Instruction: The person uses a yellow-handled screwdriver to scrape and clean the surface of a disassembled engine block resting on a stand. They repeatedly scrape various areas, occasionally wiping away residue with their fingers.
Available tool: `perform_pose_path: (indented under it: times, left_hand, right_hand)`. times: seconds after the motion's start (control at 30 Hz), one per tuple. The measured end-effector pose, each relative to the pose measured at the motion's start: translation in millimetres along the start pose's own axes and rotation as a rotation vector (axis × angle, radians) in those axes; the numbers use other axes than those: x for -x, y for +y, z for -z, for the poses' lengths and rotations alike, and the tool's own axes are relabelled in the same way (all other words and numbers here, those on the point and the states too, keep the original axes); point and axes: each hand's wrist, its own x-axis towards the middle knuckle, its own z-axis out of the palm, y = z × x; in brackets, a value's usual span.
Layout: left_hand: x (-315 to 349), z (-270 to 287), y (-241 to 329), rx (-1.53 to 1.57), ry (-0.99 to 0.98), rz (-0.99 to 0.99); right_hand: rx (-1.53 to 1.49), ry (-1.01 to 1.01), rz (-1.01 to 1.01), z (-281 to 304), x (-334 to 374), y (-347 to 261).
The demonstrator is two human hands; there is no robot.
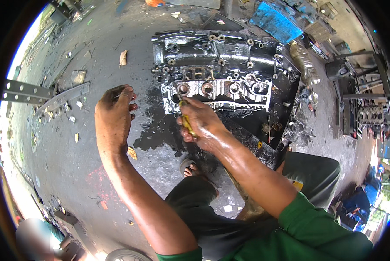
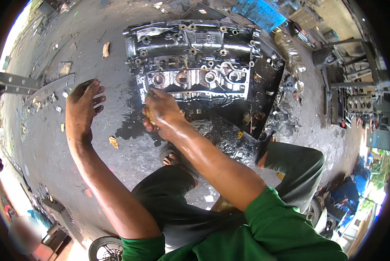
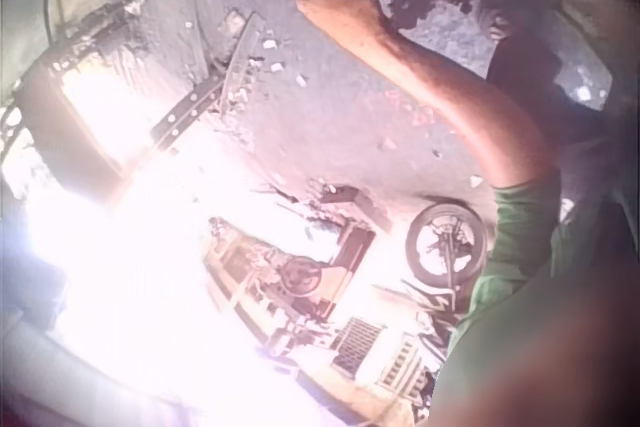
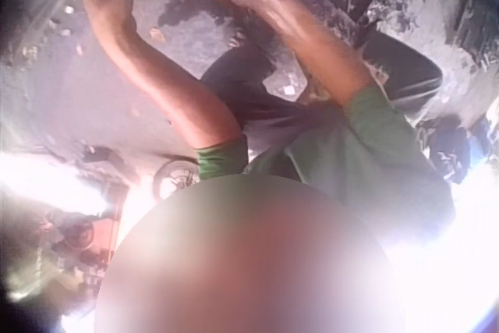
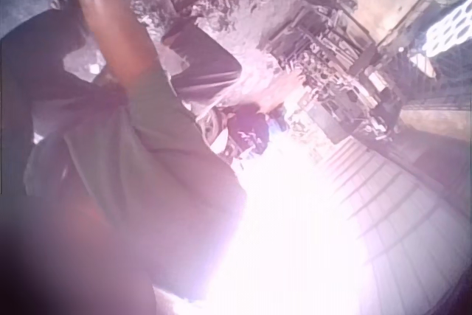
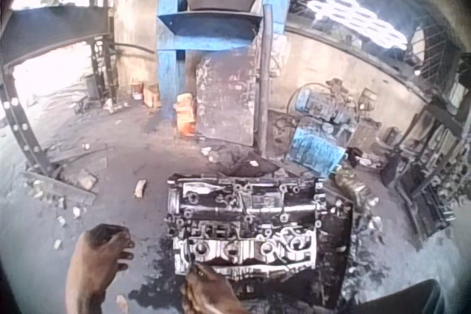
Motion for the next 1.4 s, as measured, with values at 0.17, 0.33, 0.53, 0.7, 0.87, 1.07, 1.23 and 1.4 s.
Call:
perform_pose_path:
  times: [0.17, 0.33, 0.53, 0.7, 0.87, 1.07, 1.23, 1.4]
  left_hand:
    - [-0.2, -5.7, 8.2, 0.01, -0.017, 0.043]
    - [1.6, -8.1, 11.9, 0.013, -0.077, 0.043]
    - [0.6, -14.9, 14.2, -0.05, -0.059, 0.058]
    - [-0.4, -17.1, 12.9, -0.069, -0.064, 0.048]
    - [5.7, -32.1, 13.6, -0.144, -0.12, -0.014]
    - [26.3, -113.5, 30.8, -0.272, -0.349, -0.176]
    - [59.2, -184.8, 30.2, -0.612, -0.723, -0.244]
    - [69.3, -233.8, 21.6, -0.652, -0.821, -0.247]
  right_hand:
    - [0.009, 0.016, -0.111, -6.4, 2.6, -1.9]
    - [-0.014, 0.022, -0.078, -16.7, -6.1, -9.8]
    - [0.111, 0.077, -0.037, -3.1, -33.1, 0.9]
    - [0.629, 0.003, 0.173, 49.1, -48.6, 40.1]
    - [1.223, 0.209, 0.322, 202.5, 9.7, 97.9]
    - [1.49, 0.431, -0.027, 416.5, 98.9, 126.9]
    - [1.533, 0.408, 0.164, 527.0, 67.0, 130.2]
    - [1.092, 0.51, 0.019, 551.0, -11.7, 138.3]
